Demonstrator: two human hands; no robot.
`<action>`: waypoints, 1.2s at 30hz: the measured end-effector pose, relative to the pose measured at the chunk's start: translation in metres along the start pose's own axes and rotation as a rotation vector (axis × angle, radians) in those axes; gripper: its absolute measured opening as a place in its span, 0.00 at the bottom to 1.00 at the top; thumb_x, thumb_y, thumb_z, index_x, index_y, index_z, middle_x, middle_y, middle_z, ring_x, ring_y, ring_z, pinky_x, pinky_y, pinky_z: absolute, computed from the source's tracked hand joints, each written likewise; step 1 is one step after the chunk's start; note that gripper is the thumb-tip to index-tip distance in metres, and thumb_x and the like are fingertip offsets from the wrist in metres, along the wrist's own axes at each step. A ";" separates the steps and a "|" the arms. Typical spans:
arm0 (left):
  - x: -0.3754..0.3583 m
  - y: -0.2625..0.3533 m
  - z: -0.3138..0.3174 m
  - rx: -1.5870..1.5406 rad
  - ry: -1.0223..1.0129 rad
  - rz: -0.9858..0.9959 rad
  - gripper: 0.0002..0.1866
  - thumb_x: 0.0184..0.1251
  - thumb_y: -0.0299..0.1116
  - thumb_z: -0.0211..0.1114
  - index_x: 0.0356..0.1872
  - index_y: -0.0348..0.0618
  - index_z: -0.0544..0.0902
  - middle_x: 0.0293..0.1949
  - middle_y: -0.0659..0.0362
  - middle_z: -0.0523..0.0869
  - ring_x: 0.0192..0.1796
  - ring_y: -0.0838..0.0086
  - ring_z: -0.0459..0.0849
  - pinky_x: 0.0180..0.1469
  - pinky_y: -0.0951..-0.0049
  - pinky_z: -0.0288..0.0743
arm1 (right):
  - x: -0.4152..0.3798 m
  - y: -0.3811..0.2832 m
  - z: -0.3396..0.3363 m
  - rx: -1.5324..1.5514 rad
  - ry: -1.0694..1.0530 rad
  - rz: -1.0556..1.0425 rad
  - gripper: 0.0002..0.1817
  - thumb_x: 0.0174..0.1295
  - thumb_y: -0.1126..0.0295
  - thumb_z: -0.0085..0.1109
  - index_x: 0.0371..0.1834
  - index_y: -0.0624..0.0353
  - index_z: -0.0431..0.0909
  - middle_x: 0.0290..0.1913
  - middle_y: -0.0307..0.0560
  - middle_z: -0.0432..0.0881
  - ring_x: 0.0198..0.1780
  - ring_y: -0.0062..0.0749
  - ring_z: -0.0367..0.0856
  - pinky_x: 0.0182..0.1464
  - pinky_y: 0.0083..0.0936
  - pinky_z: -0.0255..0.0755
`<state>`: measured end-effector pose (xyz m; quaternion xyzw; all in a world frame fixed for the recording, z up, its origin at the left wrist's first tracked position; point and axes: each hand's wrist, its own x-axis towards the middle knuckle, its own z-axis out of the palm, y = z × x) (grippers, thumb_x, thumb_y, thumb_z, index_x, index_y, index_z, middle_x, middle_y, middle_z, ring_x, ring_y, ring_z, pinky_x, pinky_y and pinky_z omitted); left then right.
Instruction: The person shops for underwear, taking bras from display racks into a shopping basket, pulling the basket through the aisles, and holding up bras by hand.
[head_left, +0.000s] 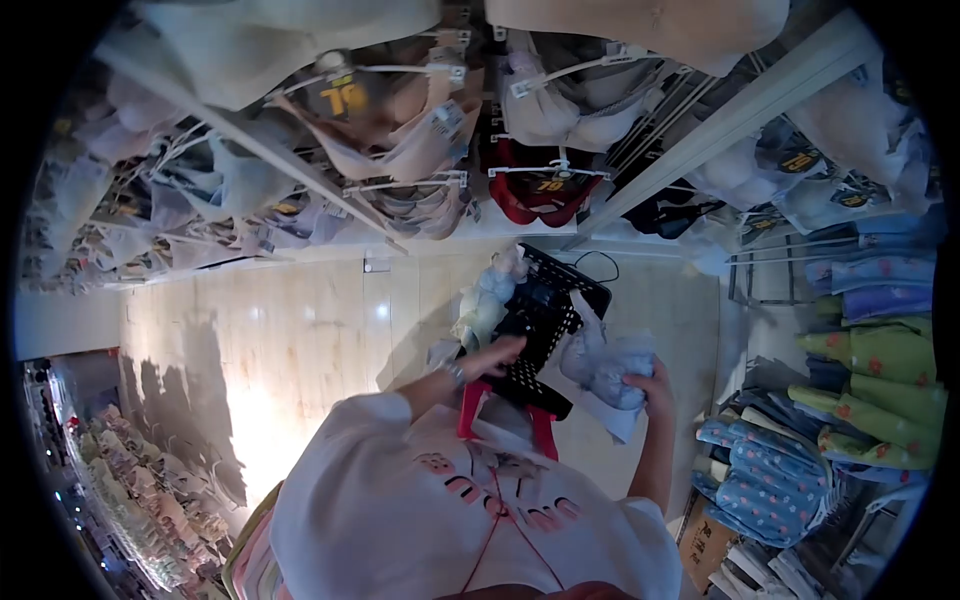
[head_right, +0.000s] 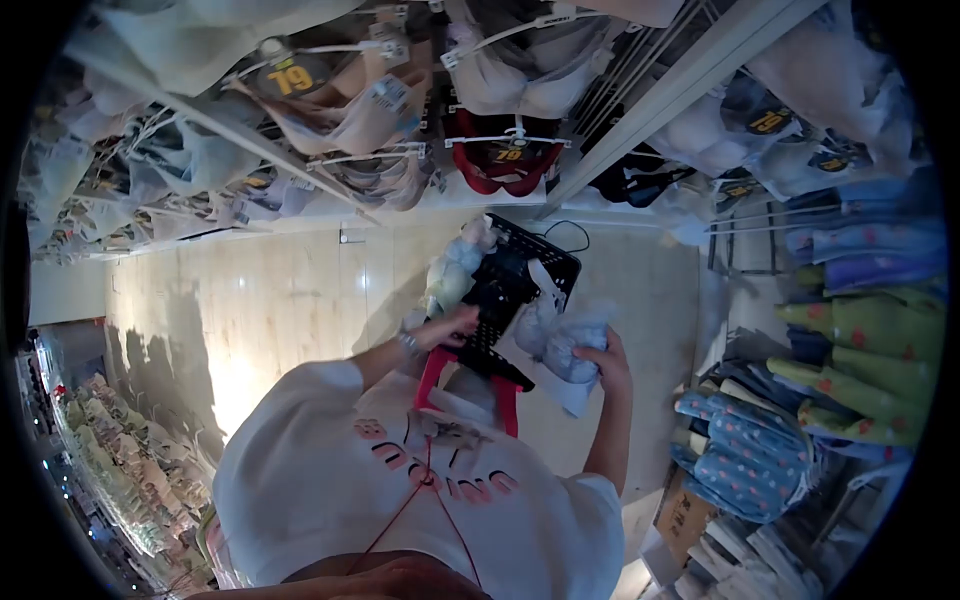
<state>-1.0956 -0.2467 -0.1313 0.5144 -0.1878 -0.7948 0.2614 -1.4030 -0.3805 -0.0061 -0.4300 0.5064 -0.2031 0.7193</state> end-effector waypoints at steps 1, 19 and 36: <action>0.012 0.009 0.004 -0.123 -0.042 0.056 0.51 0.58 0.74 0.48 0.73 0.49 0.48 0.70 0.49 0.58 0.71 0.59 0.60 0.66 0.48 0.59 | -0.018 -0.009 0.001 0.078 0.018 -0.003 0.32 0.36 0.78 0.69 0.52 0.64 0.75 0.45 0.45 0.82 0.47 0.34 0.81 0.54 0.30 0.72; -0.127 0.122 0.075 -0.524 -0.436 0.494 0.21 0.75 0.42 0.50 0.58 0.36 0.72 0.56 0.45 0.78 0.58 0.62 0.78 0.62 0.62 0.71 | -0.085 -0.007 0.005 0.472 0.033 -0.088 0.29 0.40 0.74 0.59 0.52 0.64 0.71 0.40 0.53 0.81 0.43 0.45 0.82 0.51 0.40 0.78; -0.141 0.102 0.114 -0.601 -0.296 0.527 0.17 0.71 0.42 0.57 0.49 0.40 0.78 0.48 0.52 0.83 0.52 0.67 0.81 0.54 0.64 0.74 | -0.070 0.033 -0.019 0.669 -0.200 0.103 0.27 0.48 0.64 0.58 0.54 0.65 0.72 0.46 0.56 0.82 0.45 0.48 0.82 0.52 0.43 0.77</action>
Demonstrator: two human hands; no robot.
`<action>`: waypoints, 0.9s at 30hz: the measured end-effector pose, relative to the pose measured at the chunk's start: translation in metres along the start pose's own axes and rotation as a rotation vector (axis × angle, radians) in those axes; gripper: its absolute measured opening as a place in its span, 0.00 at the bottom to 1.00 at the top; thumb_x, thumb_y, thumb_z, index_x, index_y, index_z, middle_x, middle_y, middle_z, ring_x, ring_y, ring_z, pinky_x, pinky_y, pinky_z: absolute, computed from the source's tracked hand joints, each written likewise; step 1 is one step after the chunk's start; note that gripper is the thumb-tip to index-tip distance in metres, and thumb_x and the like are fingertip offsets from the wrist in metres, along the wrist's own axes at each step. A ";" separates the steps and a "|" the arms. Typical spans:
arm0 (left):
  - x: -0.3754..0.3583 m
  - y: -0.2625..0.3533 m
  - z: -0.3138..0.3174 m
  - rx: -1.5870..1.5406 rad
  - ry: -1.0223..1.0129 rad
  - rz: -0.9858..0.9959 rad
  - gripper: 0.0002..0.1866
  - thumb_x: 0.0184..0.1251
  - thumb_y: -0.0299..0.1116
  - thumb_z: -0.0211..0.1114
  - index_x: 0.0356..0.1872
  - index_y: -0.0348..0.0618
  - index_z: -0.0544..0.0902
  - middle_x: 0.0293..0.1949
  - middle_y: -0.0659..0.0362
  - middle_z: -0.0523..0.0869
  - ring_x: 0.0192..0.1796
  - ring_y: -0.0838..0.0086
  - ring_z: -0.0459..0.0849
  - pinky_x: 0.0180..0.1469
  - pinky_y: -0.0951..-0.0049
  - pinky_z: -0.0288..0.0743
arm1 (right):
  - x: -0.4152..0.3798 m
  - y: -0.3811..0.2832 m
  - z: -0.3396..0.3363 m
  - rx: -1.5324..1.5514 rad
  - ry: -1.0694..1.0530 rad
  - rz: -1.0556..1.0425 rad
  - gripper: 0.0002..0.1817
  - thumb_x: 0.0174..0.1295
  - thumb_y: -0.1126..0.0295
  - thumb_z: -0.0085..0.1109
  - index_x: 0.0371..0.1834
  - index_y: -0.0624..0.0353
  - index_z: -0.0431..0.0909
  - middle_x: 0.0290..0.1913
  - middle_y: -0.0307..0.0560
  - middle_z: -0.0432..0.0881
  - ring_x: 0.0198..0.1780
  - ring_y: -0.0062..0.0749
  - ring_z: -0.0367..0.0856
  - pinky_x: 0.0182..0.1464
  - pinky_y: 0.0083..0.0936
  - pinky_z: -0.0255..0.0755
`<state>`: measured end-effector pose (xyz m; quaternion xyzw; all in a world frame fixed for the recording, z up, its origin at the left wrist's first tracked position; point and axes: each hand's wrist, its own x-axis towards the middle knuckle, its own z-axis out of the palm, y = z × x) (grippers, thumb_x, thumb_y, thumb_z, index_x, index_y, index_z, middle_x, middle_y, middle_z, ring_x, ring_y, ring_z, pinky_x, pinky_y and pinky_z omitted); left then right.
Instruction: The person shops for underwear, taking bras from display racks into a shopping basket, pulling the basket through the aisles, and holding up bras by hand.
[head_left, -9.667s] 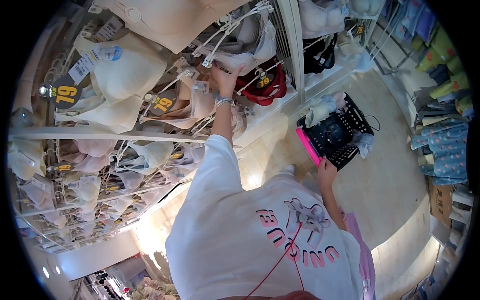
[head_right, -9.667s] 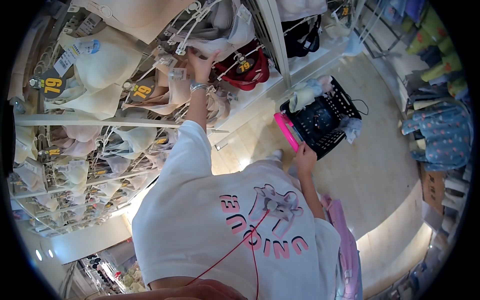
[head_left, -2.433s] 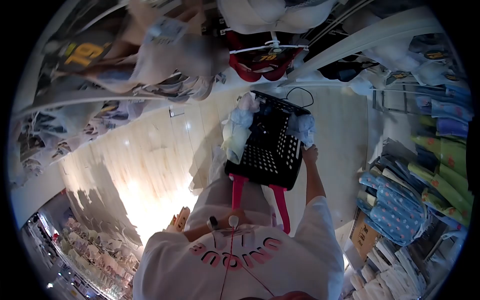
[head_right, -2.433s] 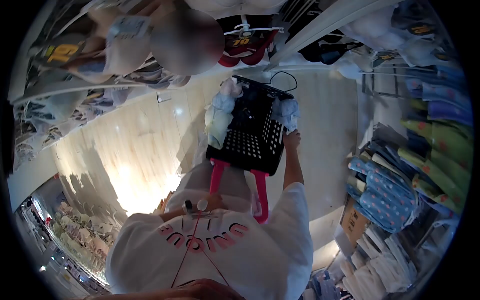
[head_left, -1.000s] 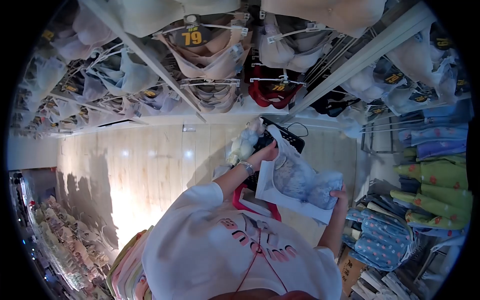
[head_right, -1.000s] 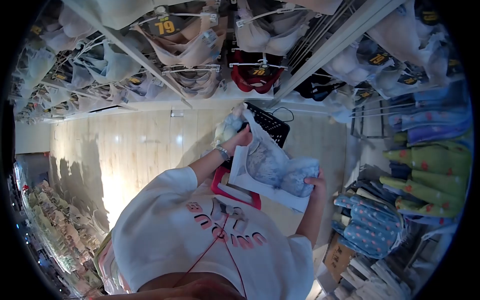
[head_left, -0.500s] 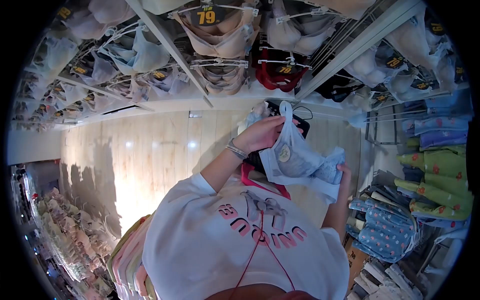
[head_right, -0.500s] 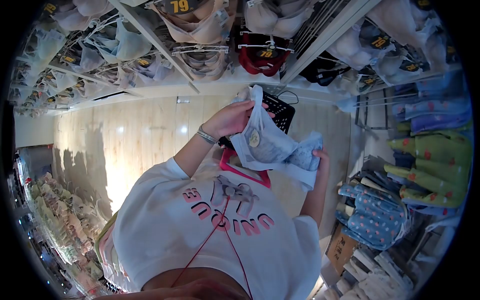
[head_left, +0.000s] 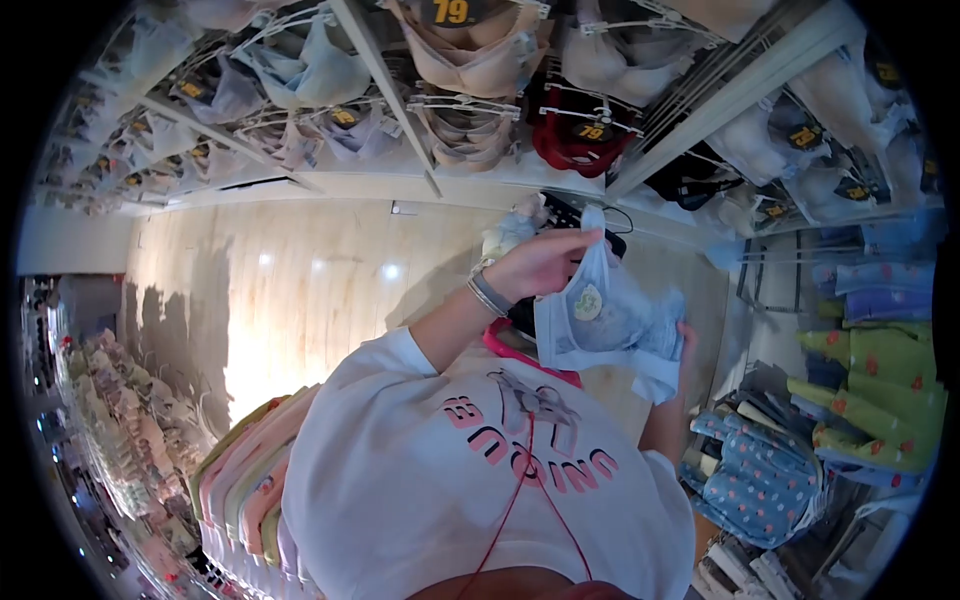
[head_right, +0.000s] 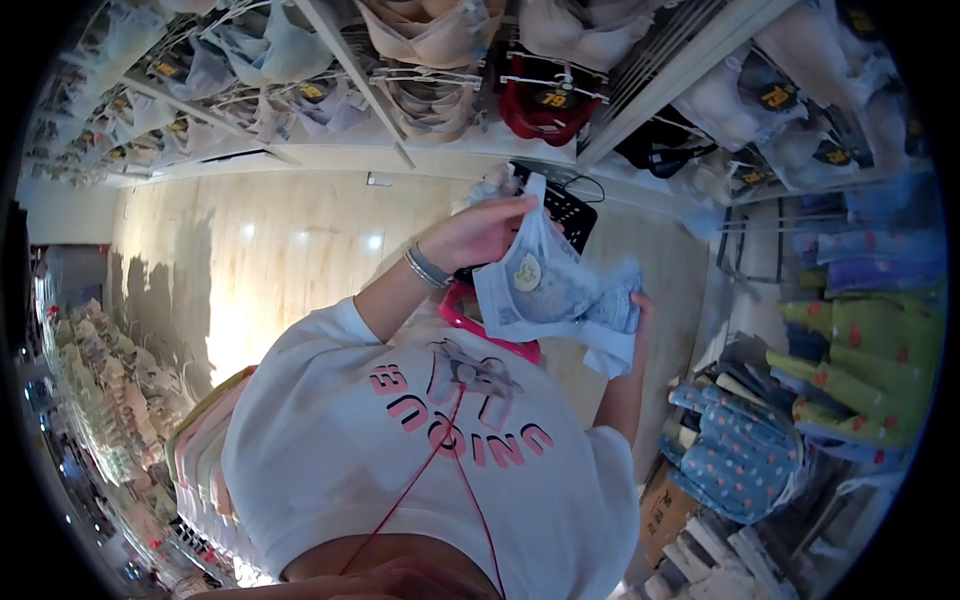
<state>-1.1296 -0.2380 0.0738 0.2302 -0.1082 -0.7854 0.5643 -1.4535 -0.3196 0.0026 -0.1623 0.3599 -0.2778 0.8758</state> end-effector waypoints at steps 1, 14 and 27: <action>-0.007 0.000 0.011 0.018 0.046 -0.012 0.14 0.69 0.41 0.60 0.42 0.39 0.79 0.43 0.53 0.85 0.48 0.69 0.83 0.52 0.68 0.75 | 0.001 -0.001 -0.011 -0.064 -0.046 -0.009 0.29 0.48 0.65 0.59 0.55 0.64 0.71 0.47 0.55 0.81 0.47 0.47 0.82 0.52 0.42 0.77; -0.023 -0.069 -0.022 0.413 0.234 0.146 0.11 0.75 0.35 0.50 0.38 0.40 0.77 0.33 0.57 0.85 0.40 0.73 0.85 0.45 0.73 0.77 | 0.022 0.027 -0.053 -0.386 -0.090 0.186 0.29 0.61 0.62 0.61 0.63 0.61 0.67 0.56 0.43 0.75 0.59 0.31 0.73 0.63 0.30 0.63; -0.008 -0.133 -0.155 1.557 0.199 0.158 0.11 0.65 0.39 0.54 0.30 0.44 0.79 0.28 0.57 0.85 0.34 0.61 0.85 0.37 0.59 0.73 | 0.065 0.099 -0.118 -0.734 0.486 -0.107 0.15 0.50 0.71 0.66 0.42 0.61 0.79 0.36 0.42 0.80 0.38 0.29 0.80 0.36 0.28 0.74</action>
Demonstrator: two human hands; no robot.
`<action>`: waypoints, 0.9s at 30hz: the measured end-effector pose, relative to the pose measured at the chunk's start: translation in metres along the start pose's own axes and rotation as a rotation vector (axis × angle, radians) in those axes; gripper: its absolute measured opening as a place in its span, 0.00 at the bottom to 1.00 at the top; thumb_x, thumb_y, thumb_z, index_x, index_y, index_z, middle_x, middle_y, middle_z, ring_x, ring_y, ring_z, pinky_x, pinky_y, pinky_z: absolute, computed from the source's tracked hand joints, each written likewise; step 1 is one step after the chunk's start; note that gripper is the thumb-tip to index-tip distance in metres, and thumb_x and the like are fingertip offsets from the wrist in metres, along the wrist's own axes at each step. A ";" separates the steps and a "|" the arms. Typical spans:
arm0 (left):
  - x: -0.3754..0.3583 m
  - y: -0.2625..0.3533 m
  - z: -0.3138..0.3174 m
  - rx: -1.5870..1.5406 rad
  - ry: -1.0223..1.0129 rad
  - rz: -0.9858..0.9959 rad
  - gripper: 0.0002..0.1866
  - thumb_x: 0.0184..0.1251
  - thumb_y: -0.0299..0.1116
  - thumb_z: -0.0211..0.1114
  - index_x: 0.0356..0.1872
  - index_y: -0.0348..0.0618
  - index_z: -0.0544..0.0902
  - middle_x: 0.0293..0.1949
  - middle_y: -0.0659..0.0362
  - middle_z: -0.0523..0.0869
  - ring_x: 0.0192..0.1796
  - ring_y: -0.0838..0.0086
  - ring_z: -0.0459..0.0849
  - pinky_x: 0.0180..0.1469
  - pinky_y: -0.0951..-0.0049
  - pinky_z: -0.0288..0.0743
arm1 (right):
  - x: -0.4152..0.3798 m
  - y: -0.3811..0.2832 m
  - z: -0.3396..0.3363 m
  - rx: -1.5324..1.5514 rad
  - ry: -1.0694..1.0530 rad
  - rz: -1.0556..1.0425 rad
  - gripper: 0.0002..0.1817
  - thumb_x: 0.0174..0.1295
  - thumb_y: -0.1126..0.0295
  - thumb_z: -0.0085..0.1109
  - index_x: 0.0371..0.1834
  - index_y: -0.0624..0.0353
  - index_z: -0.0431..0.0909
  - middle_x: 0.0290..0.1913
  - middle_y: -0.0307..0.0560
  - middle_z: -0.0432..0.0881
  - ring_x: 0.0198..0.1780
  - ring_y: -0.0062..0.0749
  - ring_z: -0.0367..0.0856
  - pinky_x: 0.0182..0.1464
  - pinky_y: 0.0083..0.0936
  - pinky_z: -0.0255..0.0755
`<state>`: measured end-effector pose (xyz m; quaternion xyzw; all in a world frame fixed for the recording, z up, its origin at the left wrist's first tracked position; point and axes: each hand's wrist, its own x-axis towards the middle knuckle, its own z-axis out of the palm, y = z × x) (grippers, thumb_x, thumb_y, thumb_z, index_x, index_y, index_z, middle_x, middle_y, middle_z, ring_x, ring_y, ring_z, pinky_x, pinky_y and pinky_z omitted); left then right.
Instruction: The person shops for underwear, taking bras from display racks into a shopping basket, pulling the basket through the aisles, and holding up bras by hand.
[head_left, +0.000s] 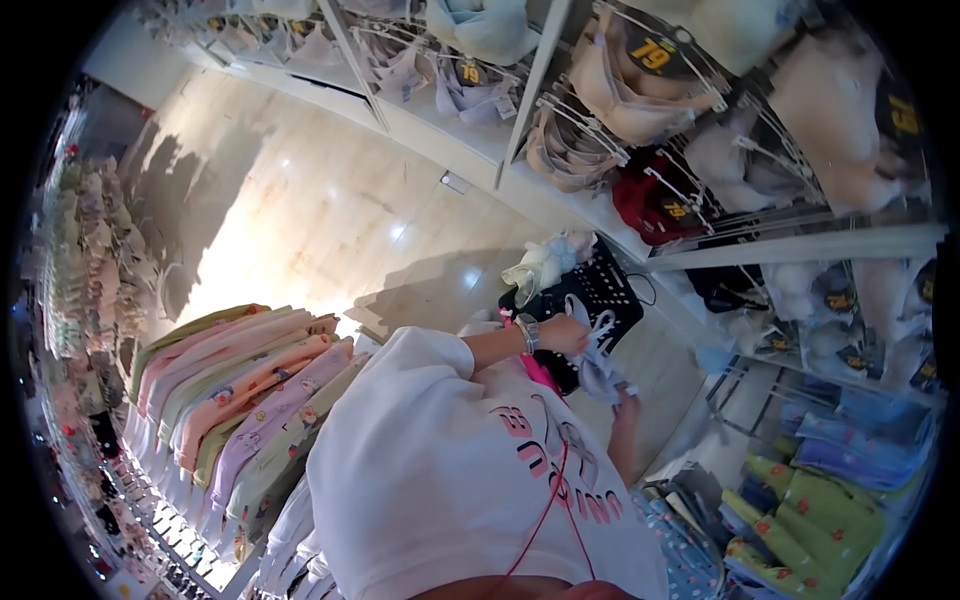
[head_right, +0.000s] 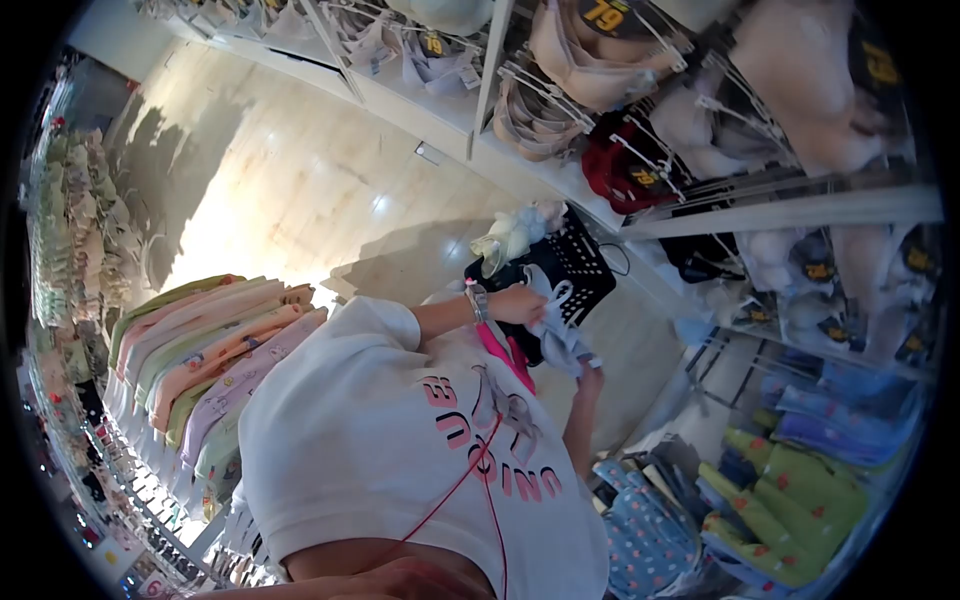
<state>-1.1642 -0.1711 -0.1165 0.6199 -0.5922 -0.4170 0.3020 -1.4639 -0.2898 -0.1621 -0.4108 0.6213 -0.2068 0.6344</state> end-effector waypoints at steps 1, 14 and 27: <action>-0.004 -0.012 0.009 0.180 -0.044 -0.019 0.12 0.65 0.40 0.53 0.33 0.44 0.79 0.29 0.56 0.85 0.35 0.61 0.85 0.39 0.56 0.72 | -0.002 0.010 0.001 -0.136 0.019 0.009 0.14 0.50 0.71 0.65 0.41 0.59 0.80 0.36 0.41 0.81 0.38 0.30 0.80 0.36 0.29 0.74; -0.031 -0.056 0.051 -0.052 -0.448 -0.142 0.15 0.53 0.40 0.59 0.28 0.37 0.86 0.31 0.44 0.86 0.35 0.51 0.85 0.38 0.54 0.76 | -0.042 0.049 0.045 -0.799 -0.379 -0.182 0.12 0.59 0.66 0.56 0.38 0.62 0.84 0.32 0.44 0.86 0.31 0.22 0.82 0.38 0.21 0.75; -0.045 -0.041 0.076 -0.147 -0.345 -0.096 0.16 0.53 0.40 0.58 0.29 0.37 0.86 0.31 0.43 0.86 0.35 0.51 0.85 0.38 0.53 0.76 | -0.046 0.015 0.038 -0.926 -0.504 -0.039 0.13 0.62 0.66 0.55 0.39 0.65 0.84 0.33 0.46 0.86 0.33 0.24 0.83 0.40 0.21 0.76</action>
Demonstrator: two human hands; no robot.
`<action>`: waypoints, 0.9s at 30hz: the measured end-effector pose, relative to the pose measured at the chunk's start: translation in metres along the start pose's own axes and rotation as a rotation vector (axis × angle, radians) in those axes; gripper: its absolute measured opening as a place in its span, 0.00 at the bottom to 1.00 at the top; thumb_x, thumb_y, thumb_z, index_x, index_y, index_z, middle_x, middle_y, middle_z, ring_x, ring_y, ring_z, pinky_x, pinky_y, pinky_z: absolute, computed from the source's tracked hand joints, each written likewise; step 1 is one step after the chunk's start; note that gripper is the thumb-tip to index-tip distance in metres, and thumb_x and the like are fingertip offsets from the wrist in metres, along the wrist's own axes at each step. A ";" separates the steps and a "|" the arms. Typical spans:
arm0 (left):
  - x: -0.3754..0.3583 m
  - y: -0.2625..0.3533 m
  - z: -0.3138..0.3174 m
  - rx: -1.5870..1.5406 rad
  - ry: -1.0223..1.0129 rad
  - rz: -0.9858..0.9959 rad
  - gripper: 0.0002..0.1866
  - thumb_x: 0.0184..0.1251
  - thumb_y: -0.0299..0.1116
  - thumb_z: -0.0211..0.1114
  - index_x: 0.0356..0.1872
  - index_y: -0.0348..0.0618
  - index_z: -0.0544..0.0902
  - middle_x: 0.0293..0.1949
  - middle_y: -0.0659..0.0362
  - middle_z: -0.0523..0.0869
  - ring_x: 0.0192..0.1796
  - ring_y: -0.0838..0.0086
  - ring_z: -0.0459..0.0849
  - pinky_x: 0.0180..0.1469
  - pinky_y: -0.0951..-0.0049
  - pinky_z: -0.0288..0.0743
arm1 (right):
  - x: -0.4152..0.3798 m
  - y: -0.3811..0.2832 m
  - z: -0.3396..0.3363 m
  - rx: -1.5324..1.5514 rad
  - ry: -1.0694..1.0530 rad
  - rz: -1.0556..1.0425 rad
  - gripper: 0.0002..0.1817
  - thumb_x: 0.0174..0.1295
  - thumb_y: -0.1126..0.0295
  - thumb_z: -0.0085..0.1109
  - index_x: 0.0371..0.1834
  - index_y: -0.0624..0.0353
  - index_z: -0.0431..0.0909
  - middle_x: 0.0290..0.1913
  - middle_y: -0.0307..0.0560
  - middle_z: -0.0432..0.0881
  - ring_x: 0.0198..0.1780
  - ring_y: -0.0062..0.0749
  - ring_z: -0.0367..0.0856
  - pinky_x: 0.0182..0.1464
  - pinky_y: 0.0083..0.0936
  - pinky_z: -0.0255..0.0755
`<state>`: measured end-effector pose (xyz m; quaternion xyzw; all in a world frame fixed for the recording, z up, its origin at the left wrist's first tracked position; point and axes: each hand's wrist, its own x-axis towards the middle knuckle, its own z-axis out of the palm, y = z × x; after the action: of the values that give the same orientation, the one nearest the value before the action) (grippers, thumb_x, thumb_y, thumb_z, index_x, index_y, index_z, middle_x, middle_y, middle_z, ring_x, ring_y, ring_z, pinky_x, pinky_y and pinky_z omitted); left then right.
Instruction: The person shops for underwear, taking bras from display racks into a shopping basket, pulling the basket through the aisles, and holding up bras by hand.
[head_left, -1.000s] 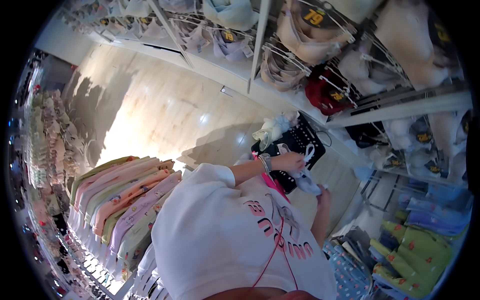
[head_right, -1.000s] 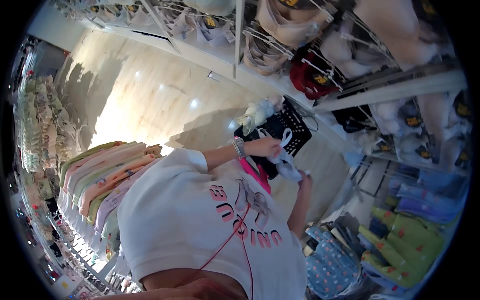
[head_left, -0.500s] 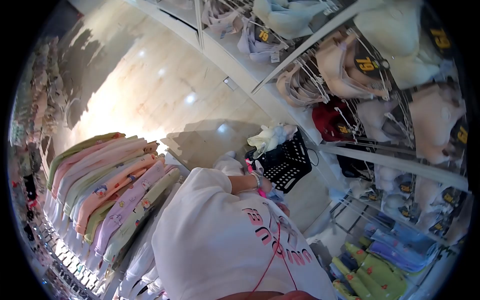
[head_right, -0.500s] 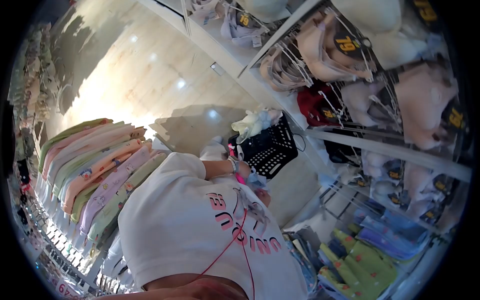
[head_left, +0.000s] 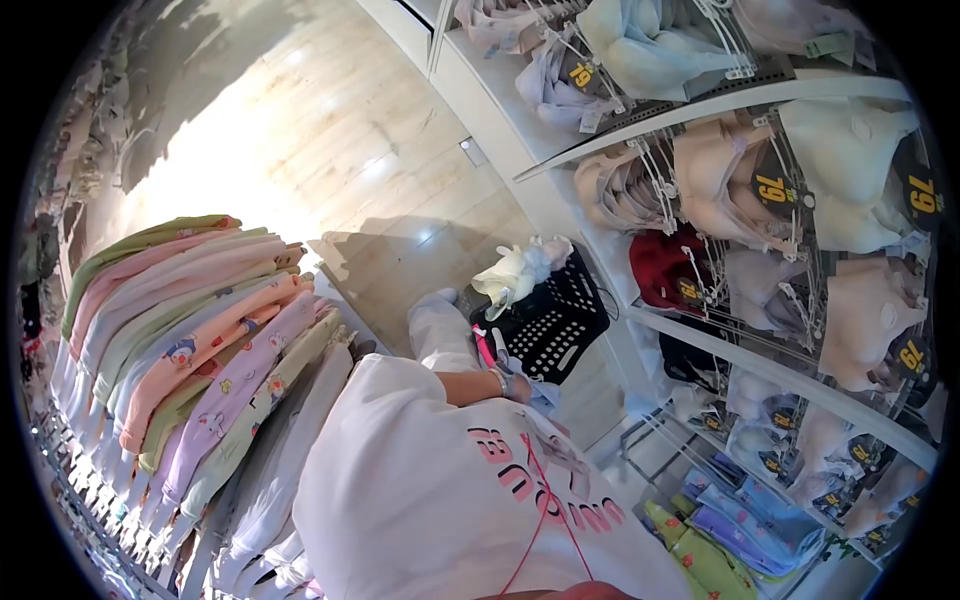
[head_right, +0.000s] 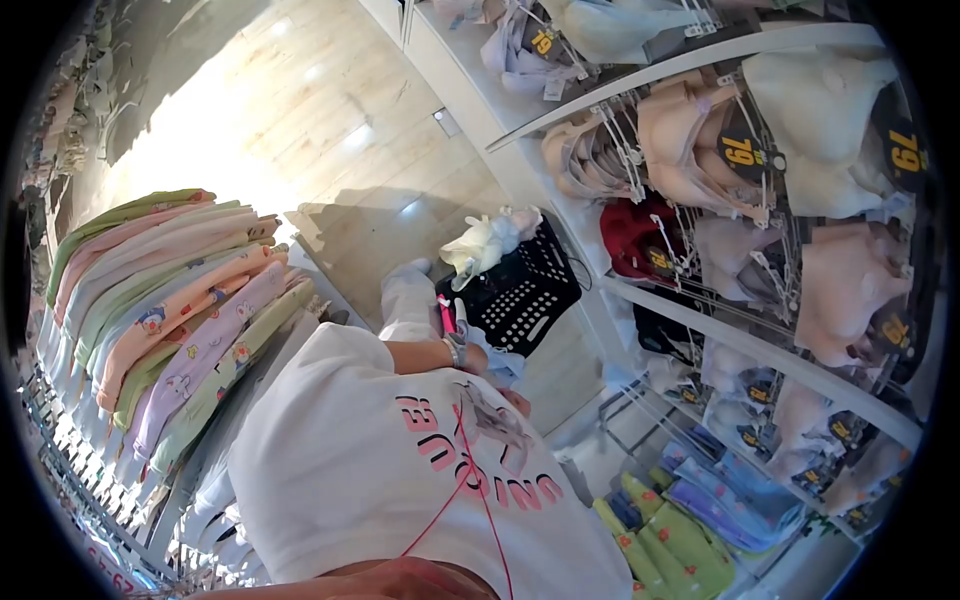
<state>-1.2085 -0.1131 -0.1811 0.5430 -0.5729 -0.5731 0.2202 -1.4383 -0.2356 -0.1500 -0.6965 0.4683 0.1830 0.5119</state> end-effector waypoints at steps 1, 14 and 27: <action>0.002 0.002 0.002 0.004 0.014 0.001 0.16 0.53 0.41 0.58 0.29 0.37 0.86 0.31 0.43 0.86 0.35 0.51 0.85 0.38 0.53 0.76 | 0.004 0.000 -0.001 0.000 -0.009 -0.012 0.13 0.63 0.66 0.55 0.39 0.65 0.84 0.33 0.46 0.86 0.33 0.24 0.83 0.40 0.21 0.77; 0.025 0.003 0.075 0.154 0.212 -0.110 0.17 0.55 0.41 0.57 0.29 0.37 0.86 0.30 0.43 0.85 0.34 0.50 0.85 0.38 0.52 0.76 | 0.004 -0.028 -0.042 0.004 -0.047 -0.149 0.16 0.68 0.64 0.53 0.39 0.68 0.83 0.33 0.48 0.86 0.36 0.26 0.83 0.40 0.21 0.76; 0.049 -0.005 0.101 0.298 0.429 0.030 0.12 0.57 0.34 0.53 0.31 0.36 0.80 0.33 0.44 0.80 0.39 0.51 0.79 0.43 0.56 0.71 | 0.059 -0.063 -0.105 -0.360 -0.104 -0.516 0.14 0.62 0.62 0.57 0.31 0.63 0.84 0.28 0.49 0.85 0.31 0.28 0.83 0.36 0.26 0.75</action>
<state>-1.3102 -0.1123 -0.2283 0.6698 -0.5994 -0.3509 0.2627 -1.3796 -0.3534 -0.1168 -0.8616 0.2096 0.1623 0.4329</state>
